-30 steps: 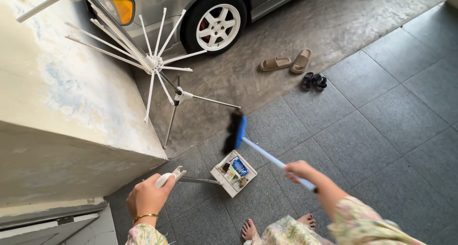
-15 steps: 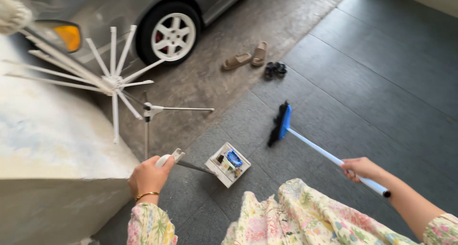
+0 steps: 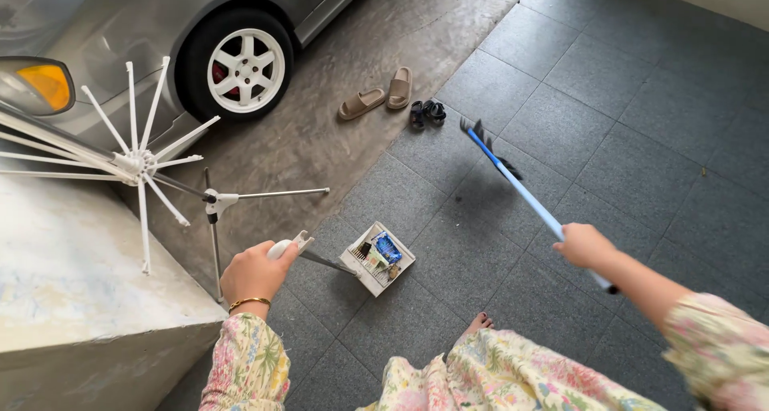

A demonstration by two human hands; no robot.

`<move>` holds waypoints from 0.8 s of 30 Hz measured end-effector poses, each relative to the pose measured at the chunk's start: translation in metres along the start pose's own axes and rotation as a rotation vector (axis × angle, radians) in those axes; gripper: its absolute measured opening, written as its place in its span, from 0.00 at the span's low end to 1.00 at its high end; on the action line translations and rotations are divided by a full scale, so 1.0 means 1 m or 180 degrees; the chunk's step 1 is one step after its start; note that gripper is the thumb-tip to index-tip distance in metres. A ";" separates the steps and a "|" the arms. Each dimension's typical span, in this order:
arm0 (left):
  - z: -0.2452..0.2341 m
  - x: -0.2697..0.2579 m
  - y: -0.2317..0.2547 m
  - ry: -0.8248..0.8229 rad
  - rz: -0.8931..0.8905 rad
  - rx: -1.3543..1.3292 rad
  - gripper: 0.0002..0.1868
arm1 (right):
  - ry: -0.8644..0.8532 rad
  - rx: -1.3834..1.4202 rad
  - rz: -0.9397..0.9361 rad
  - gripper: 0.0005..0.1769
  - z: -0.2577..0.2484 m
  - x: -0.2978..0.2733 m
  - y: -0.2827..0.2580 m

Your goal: Sweep the garage floor using a broom and a long-handled dustpan.

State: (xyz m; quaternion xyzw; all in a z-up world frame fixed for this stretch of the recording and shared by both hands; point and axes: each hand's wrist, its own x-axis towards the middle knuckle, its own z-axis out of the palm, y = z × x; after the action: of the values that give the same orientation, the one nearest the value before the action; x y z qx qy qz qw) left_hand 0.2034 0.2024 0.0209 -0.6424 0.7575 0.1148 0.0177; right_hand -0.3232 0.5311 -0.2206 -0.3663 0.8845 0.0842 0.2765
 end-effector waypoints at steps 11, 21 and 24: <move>0.014 0.018 0.023 0.0047 0.0098 0.0070 0.27 | -0.0812 -0.0243 -0.0500 0.16 0.050 -0.025 -0.081; 0.019 0.017 0.017 0.0259 0.0266 -0.0026 0.26 | -0.1487 0.1103 -0.0432 0.30 -0.023 -0.143 -0.102; 0.025 0.014 0.013 0.0347 0.0324 -0.0086 0.26 | -0.1166 0.0845 -0.0206 0.30 -0.032 -0.144 -0.086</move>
State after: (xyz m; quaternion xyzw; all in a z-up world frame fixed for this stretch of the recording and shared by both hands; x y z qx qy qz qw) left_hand 0.1853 0.1953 -0.0039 -0.6086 0.7874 0.0907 -0.0381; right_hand -0.1939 0.5448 -0.1104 -0.3335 0.8106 0.0233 0.4808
